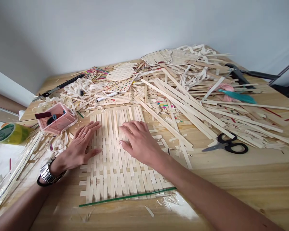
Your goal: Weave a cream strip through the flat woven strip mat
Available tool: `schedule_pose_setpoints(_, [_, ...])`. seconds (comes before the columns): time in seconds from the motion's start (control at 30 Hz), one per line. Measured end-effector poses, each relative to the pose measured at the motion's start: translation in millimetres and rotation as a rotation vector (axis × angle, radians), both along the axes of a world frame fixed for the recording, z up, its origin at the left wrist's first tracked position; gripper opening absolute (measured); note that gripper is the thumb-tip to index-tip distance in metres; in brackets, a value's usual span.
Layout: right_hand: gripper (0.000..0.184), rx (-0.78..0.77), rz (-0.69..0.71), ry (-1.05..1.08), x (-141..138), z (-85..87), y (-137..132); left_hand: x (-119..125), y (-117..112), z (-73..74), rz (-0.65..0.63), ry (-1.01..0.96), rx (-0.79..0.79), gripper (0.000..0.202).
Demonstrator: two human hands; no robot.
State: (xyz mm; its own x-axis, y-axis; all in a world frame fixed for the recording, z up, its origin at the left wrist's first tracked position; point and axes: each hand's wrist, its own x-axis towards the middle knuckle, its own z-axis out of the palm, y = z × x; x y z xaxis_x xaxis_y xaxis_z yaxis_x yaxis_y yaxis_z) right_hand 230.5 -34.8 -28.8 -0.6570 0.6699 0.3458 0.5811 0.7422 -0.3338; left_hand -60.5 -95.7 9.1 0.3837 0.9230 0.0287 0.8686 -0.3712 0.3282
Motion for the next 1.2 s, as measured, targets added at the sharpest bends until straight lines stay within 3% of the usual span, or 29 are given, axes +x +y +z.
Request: schedule_pose_setpoints(1.2, [0.038, 0.029, 0.007, -0.065, -0.1, -4.2, 0.5, 7.5, 1.8, 2.7, 0.089, -0.047, -0.123, 0.079])
